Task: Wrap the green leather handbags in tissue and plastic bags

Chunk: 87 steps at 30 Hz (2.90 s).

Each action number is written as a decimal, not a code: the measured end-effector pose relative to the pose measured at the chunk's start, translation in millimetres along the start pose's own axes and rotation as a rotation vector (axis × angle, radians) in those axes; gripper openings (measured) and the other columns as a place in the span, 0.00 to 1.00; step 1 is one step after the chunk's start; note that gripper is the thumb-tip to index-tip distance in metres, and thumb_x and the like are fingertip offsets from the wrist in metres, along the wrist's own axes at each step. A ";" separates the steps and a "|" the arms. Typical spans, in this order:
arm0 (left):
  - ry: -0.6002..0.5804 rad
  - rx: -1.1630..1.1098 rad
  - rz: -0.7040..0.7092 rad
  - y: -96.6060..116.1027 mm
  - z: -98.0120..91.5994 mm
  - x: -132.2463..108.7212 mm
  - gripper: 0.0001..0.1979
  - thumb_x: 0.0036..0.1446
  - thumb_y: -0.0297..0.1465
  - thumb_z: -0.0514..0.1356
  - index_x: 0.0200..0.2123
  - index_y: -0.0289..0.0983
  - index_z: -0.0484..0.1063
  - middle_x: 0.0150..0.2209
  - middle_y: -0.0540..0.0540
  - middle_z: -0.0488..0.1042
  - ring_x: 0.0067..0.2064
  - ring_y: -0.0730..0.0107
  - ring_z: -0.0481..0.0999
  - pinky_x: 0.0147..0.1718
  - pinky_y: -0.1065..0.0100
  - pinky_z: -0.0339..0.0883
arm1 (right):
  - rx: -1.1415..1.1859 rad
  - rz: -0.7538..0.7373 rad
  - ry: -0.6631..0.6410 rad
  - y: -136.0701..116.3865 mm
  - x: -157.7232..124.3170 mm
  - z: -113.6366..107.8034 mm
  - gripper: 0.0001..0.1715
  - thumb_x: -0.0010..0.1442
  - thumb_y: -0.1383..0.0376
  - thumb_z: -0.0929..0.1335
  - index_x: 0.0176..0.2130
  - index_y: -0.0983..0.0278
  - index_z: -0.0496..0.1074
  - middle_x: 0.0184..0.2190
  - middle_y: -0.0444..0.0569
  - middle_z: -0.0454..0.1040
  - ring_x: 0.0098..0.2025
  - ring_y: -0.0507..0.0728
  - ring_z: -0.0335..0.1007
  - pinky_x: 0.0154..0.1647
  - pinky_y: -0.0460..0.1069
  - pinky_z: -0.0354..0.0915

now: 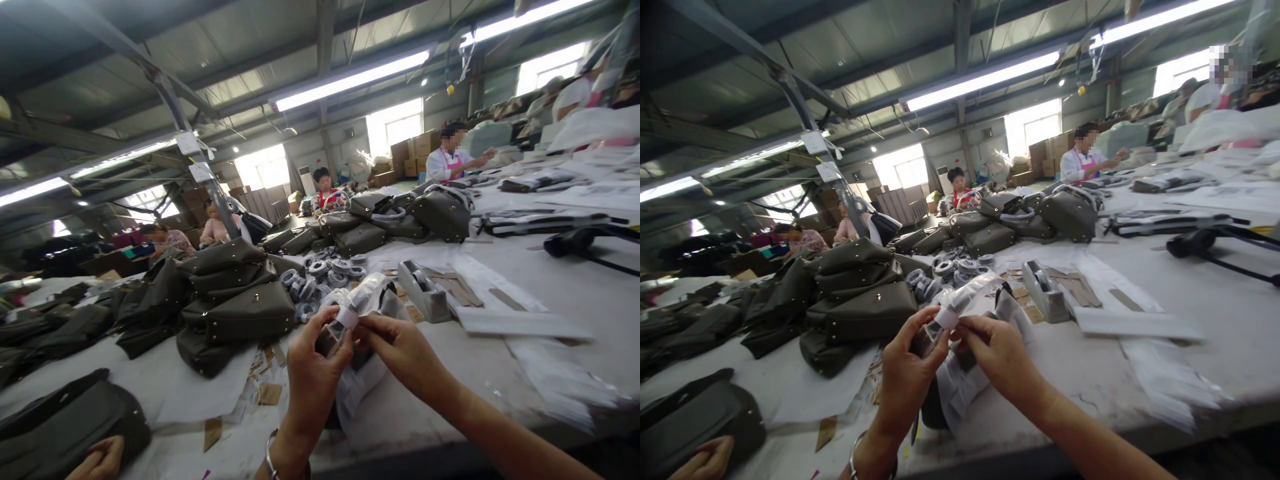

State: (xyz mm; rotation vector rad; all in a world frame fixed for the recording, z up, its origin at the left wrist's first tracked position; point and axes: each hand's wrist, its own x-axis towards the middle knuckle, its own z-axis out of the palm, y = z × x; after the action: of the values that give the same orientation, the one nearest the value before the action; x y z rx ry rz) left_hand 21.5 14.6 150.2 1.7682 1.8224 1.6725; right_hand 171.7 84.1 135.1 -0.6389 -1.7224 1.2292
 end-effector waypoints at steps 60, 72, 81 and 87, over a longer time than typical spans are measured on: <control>0.110 0.203 0.261 -2.6 8.2 -42.6 0.28 0.59 0.35 0.63 0.62 0.45 0.62 0.58 0.42 0.70 0.58 0.56 0.71 0.54 0.59 0.69 | 0.798 0.274 0.117 -18.6 0.1 28.0 0.29 0.52 0.51 0.77 0.46 0.62 0.67 0.37 0.48 0.78 0.38 0.57 0.76 0.41 0.49 0.70; 0.059 0.006 -0.323 -77.1 -18.8 -56.7 0.26 0.65 0.47 0.52 0.60 0.40 0.68 0.63 0.41 0.67 0.68 0.51 0.58 0.66 0.50 0.53 | 0.098 0.185 -0.027 43.9 -13.7 -49.0 0.22 0.61 0.48 0.70 0.43 0.62 0.79 0.44 0.52 0.79 0.48 0.62 0.74 0.52 0.55 0.68; 0.246 -0.166 -0.454 -55.9 25.9 -65.2 0.25 0.54 0.46 0.66 0.52 0.41 0.75 0.55 0.44 0.75 0.59 0.53 0.72 0.57 0.60 0.67 | -0.606 0.109 0.186 142.7 4.2 -113.7 0.17 0.66 0.57 0.63 0.46 0.59 0.78 0.45 0.50 0.80 0.46 0.62 0.76 0.48 0.55 0.70; 0.264 -0.260 -0.517 -51.2 13.7 -54.8 0.25 0.55 0.49 0.64 0.49 0.40 0.77 0.55 0.43 0.75 0.59 0.54 0.71 0.54 0.65 0.69 | -1.106 0.042 0.020 167.8 112.5 -150.9 0.20 0.56 0.78 0.62 0.42 0.65 0.78 0.48 0.58 0.78 0.51 0.63 0.72 0.52 0.55 0.65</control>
State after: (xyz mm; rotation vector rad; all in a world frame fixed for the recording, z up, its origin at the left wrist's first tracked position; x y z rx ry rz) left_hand 15.9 -4.1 76.5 0.9073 1.8394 1.8633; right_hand 238.2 306.7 37.1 -1.2958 -2.3058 0.1739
